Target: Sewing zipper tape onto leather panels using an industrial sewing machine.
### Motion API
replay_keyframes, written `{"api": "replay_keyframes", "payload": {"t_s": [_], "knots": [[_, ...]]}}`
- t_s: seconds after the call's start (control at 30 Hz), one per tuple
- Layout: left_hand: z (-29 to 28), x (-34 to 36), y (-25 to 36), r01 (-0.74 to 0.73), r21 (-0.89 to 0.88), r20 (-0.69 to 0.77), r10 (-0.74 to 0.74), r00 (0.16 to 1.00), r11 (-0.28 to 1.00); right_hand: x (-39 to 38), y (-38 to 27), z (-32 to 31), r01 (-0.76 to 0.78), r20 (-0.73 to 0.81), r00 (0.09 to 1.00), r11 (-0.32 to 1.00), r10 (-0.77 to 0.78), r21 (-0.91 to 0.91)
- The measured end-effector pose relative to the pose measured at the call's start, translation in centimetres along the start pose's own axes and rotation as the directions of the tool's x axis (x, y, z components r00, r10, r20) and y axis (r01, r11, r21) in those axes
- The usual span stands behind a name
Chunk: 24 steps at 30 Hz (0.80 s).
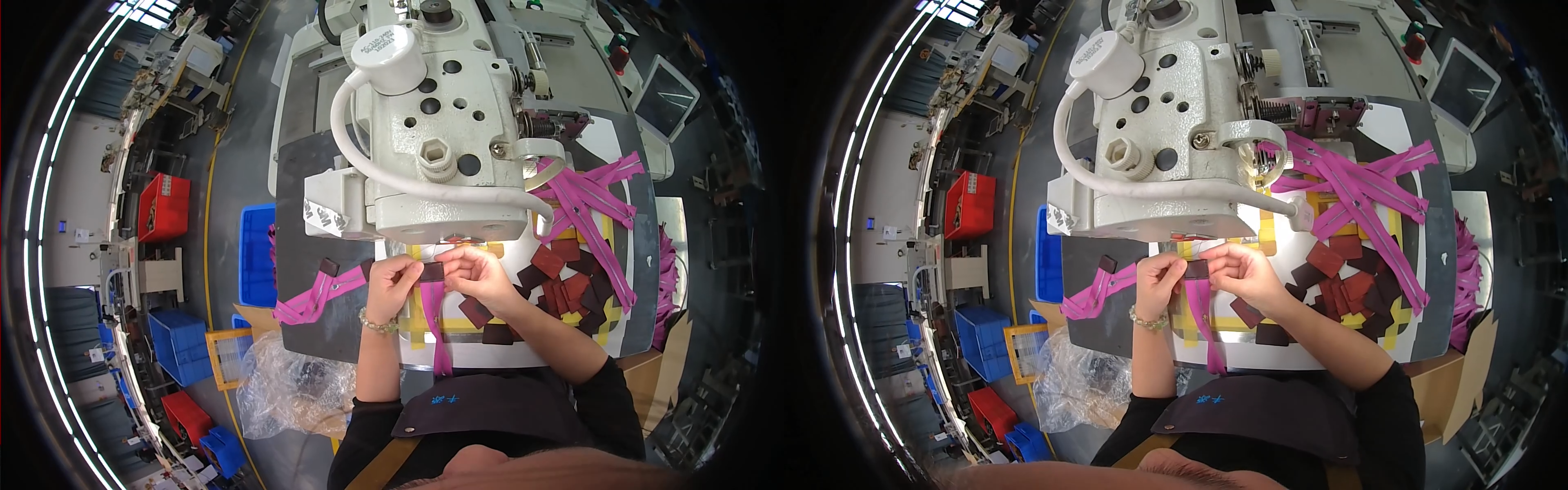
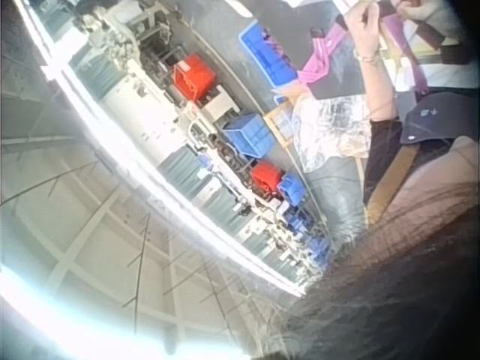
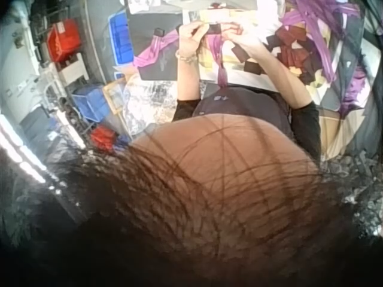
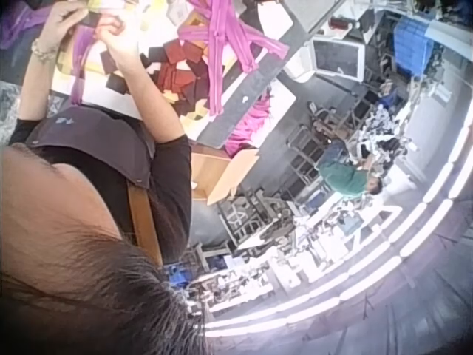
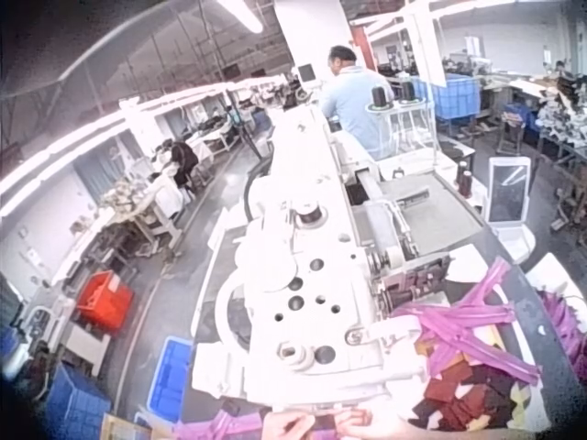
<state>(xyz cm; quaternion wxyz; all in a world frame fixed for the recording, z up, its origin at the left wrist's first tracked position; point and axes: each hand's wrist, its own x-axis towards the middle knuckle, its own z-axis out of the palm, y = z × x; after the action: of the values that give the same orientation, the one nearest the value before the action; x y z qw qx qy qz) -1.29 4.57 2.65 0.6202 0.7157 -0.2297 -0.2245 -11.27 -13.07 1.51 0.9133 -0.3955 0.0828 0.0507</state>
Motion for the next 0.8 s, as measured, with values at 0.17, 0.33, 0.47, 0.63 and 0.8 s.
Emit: {"api": "replay_keyframes", "payload": {"t_s": [0.17,0.33,0.47,0.63,0.8], "knots": [[-0.1,0.0,0.0,-0.009,0.009,0.003,0.009,1.000,1.000,0.0,0.1,-0.1,-0.004,0.001,1.000,1.000,0.004,-0.013],[-0.1,0.0,0.1,0.010,0.003,0.004,-0.010,1.000,1.000,0.1,0.2,-0.2,0.004,0.008,1.000,1.000,-0.004,-0.022],[-0.1,0.0,0.2,0.016,0.020,0.009,-0.016,1.000,1.000,0.1,0.3,-0.3,-0.004,0.001,1.000,1.000,0.004,-0.030],[0.0,0.0,0.2,0.020,0.048,0.007,-0.021,1.000,0.999,0.3,0.7,-0.6,0.032,0.012,0.999,0.999,-0.031,-0.024],[0.0,0.1,0.0,0.014,0.037,0.008,-0.015,1.000,0.999,0.3,1.0,-0.7,0.042,0.027,0.999,0.999,-0.042,-0.021]]}}
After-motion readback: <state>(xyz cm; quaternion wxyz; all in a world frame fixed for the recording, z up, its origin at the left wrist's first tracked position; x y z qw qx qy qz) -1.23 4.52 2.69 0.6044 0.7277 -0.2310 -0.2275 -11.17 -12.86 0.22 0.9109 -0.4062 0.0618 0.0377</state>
